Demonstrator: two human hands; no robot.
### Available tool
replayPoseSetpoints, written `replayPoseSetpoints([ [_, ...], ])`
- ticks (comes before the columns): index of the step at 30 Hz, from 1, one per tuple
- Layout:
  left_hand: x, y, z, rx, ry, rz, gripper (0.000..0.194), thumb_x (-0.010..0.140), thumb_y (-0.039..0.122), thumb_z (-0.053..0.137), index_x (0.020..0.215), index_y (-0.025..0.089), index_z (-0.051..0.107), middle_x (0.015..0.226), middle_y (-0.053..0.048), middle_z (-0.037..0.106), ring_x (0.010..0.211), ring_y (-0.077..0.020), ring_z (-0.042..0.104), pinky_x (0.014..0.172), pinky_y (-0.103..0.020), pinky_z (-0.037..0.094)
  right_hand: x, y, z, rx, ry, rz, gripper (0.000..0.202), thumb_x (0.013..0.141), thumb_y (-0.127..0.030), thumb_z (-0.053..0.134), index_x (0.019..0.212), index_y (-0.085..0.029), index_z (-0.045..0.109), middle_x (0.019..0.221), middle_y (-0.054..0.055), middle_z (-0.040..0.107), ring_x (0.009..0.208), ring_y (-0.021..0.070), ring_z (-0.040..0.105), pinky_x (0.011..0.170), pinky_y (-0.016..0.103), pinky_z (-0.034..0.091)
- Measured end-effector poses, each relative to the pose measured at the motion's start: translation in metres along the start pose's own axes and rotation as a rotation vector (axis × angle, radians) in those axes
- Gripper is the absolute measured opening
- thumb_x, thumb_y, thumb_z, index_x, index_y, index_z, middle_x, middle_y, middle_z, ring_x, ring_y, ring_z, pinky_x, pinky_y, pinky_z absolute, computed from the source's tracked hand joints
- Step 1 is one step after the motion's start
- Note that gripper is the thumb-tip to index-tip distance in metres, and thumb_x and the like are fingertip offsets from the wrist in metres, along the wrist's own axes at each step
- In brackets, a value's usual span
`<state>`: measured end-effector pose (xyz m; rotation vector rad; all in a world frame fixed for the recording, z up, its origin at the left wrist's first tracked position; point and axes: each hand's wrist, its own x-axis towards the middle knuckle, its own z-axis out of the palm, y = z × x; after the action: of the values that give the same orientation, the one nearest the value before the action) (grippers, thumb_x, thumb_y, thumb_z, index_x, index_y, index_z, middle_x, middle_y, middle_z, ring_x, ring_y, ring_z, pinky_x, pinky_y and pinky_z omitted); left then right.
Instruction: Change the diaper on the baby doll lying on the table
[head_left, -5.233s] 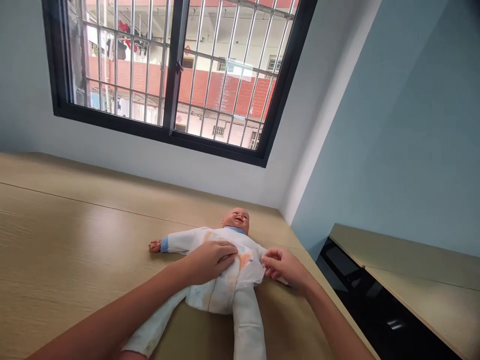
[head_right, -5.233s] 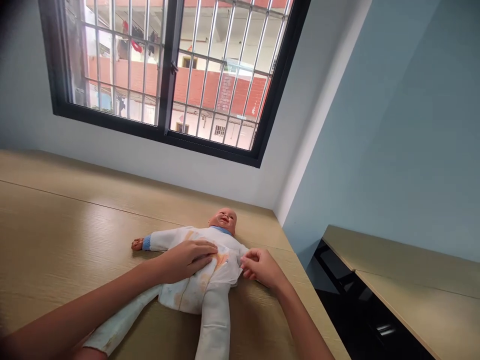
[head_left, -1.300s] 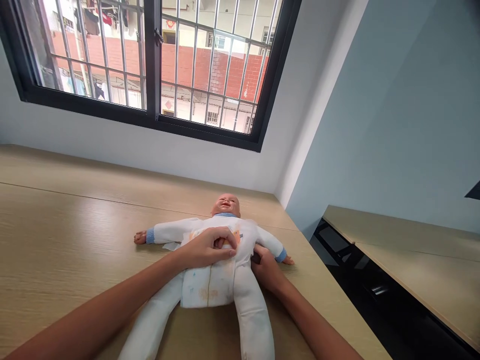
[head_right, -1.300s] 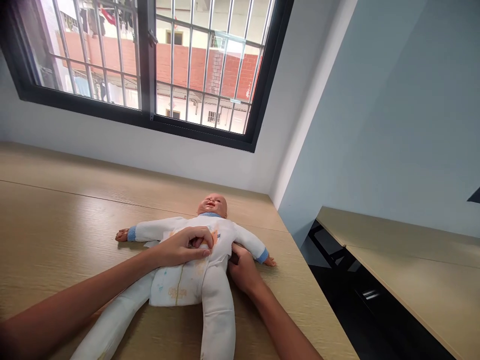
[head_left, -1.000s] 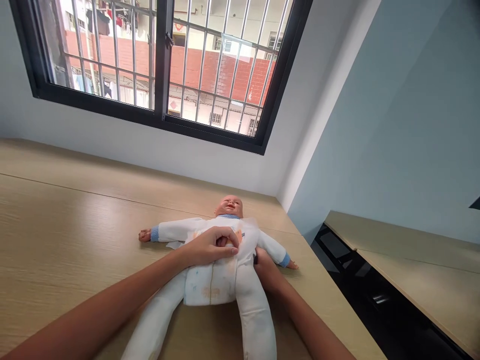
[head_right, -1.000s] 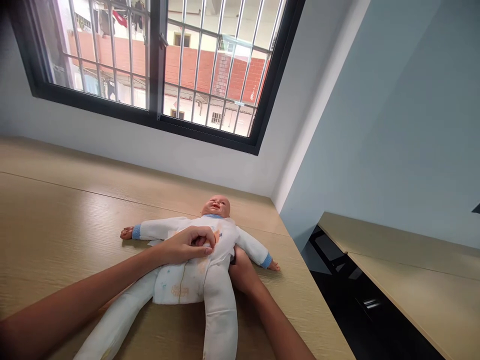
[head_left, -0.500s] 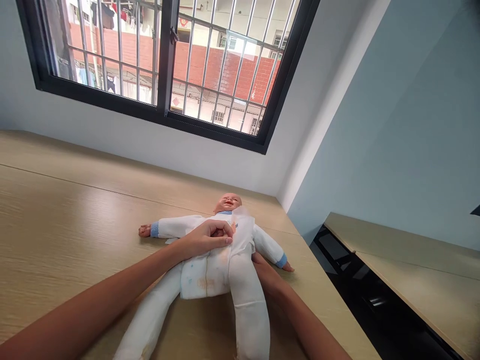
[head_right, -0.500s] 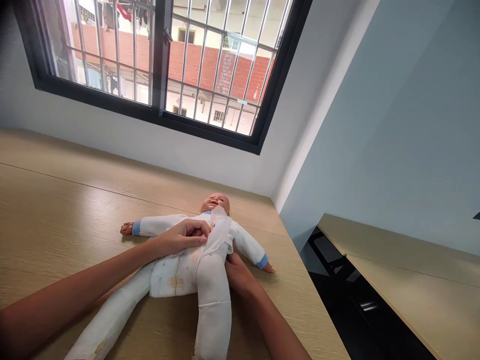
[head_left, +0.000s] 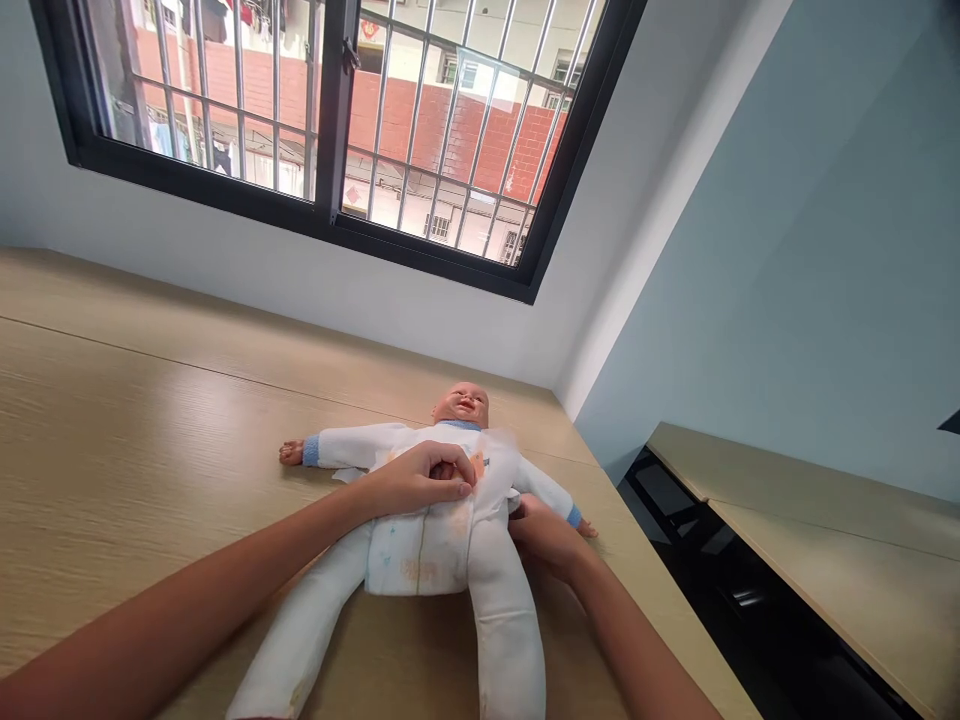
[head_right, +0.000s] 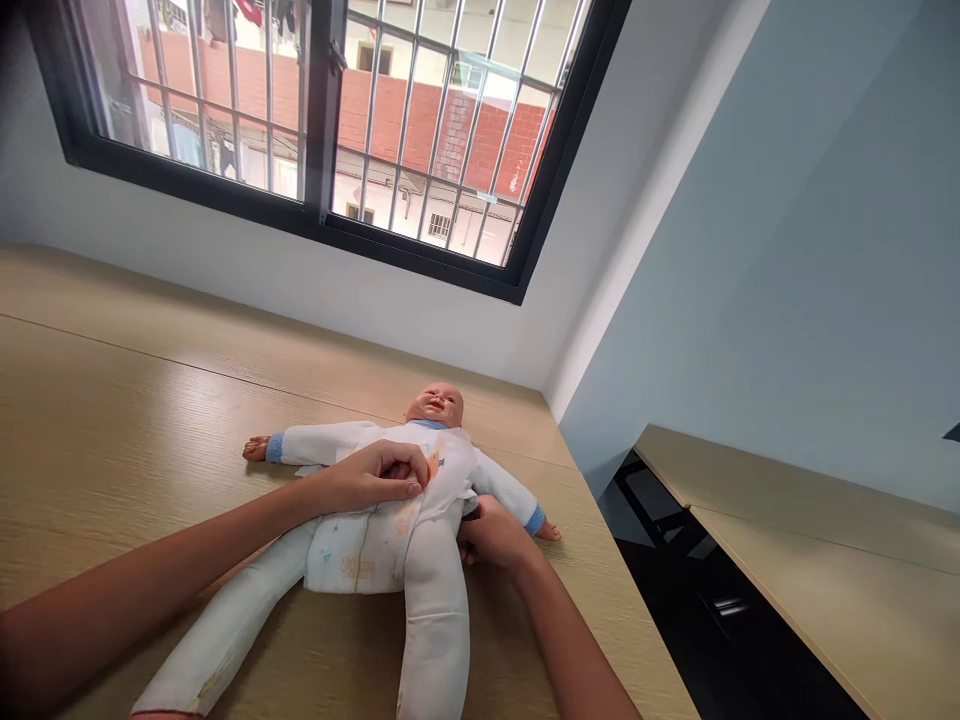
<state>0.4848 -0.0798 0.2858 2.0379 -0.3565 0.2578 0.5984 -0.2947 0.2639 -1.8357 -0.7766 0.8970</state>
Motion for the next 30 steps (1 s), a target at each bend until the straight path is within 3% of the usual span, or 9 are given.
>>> replayPoseSetpoints([
  [4,-0.001,0.008,0.003,0.087,0.006,-0.009,0.021,0.086,0.034,0.060,0.090,0.015,0.068,0.072,0.001,0.051,0.067,-0.0110,0.040,0.059,-0.023,0.030,-0.009,-0.004,-0.025,-0.047,0.002,0.044,0.015,0.064,-0.019,0.063,0.078,-0.014,0.063,0.064,-0.001,0.060,0.053,0.0089,0.051,0.047,0.019,0.037],
  [11,-0.002,0.027,0.007,0.320,-0.015,0.037,0.020,0.086,0.029,0.056,0.096,0.020,0.070,0.093,0.000,0.065,0.073,-0.0116,0.049,0.069,-0.023,0.038,-0.028,-0.009,-0.055,-0.011,0.072,-0.005,0.025,0.073,-0.032,0.075,0.086,-0.015,0.062,0.071,-0.001,0.059,0.056,0.0069,0.050,0.049,0.018,0.034],
  [18,0.014,0.039,0.014,0.571,-0.058,0.150,0.025,0.089,0.027,0.050,0.104,0.027,0.071,0.107,0.001,0.067,0.085,-0.0143,0.059,0.079,-0.024,0.042,-0.024,-0.007,-0.053,0.153,0.016,-0.058,0.033,0.069,-0.030,0.080,0.090,-0.014,0.061,0.074,-0.001,0.061,0.056,0.0065,0.052,0.052,0.018,0.036],
  [24,0.034,0.040,0.024,0.633,-0.205,0.273,0.030,0.093,0.023,0.043,0.110,0.026,0.067,0.117,0.002,0.068,0.108,-0.0171,0.059,0.099,-0.025,0.040,-0.018,-0.007,-0.044,0.276,-0.020,-0.105,0.033,0.067,-0.027,0.080,0.090,-0.014,0.060,0.072,-0.002,0.059,0.056,0.0057,0.051,0.052,0.017,0.037],
  [30,0.040,0.042,0.028,0.768,-0.366,0.328,0.028,0.097,0.031,0.041,0.102,0.025,0.068,0.105,-0.001,0.070,0.103,-0.0175,0.060,0.095,-0.028,0.043,-0.020,-0.007,-0.046,0.230,-0.011,-0.079,0.028,0.065,-0.023,0.075,0.083,-0.015,0.056,0.069,-0.003,0.059,0.054,0.0055,0.051,0.049,0.017,0.036],
])
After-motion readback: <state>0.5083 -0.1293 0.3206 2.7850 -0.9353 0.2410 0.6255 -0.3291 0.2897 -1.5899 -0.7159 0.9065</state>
